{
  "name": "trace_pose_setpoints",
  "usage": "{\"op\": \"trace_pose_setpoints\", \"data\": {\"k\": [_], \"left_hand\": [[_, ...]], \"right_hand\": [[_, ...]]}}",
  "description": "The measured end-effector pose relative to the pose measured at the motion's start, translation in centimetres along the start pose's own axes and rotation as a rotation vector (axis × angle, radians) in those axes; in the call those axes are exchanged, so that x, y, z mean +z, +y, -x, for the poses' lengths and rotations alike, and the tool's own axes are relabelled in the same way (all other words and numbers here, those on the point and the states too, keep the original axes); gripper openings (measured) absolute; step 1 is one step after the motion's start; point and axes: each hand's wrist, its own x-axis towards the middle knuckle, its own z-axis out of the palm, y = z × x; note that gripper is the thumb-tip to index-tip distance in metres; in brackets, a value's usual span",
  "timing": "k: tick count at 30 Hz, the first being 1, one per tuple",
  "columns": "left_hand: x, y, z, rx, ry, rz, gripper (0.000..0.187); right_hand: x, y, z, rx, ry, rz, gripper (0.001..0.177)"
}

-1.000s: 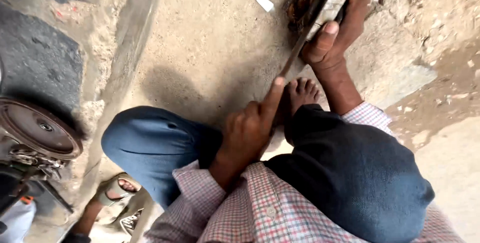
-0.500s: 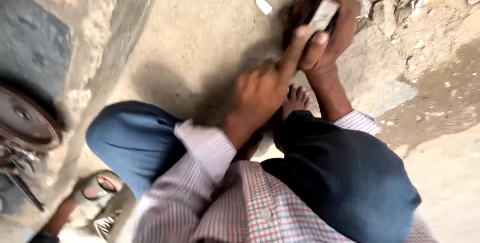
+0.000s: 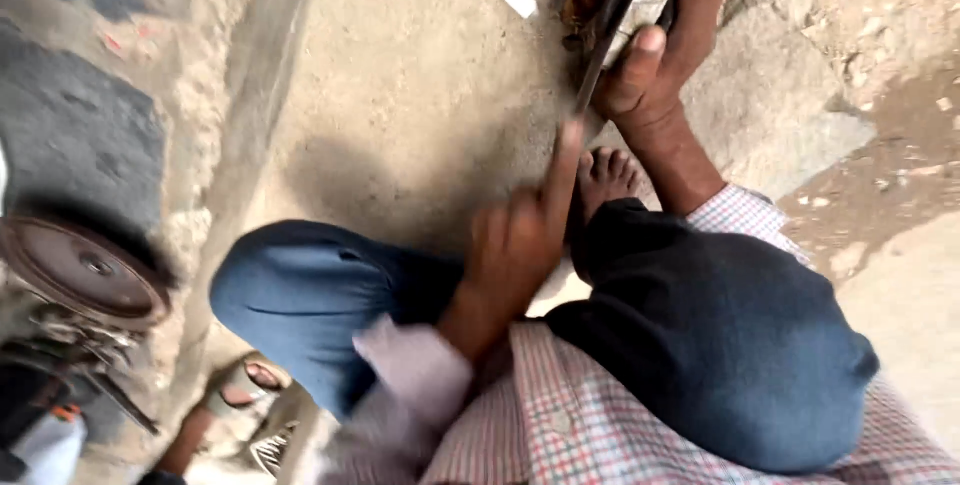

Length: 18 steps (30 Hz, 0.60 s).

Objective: Cutting and removing old copper windings from a fan motor stator.

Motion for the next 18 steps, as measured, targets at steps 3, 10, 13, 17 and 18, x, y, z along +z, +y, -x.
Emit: {"op": "trace_pose_setpoints", "data": {"k": [3,10,13,17,18], "left_hand": [[-0.1,0.5,-3.3,-0.061,0.118,-0.086,0.071],[-0.7,0.7,-1.9,-0.022,0.054,-0.069,0.072],[-0.1,-0.7,-2.8,-0.052,-0.029,0.066,0.077],[0.7,-0.3,2.9,-0.057,-0.118,0.232,0.07],[0.0,0.1,0.3,-0.054,-0.062,0.175,0.072]], "right_hand": [[-0.1,0.1,-0.9,-0.028,-0.043,-0.005,0.067],[-0.3,-1.2,-0.8,0.008,-0.063,-0.047,0.067],[-0.3,-1.2,-2.0,0.049,-0.016,-0.086,0.067],[-0.4,-0.3,-0.2,0.029,-0.011,0.076,0.063],[-0.8,-0.7,0.6,0.035,-0.025,0.078,0.064]]}}
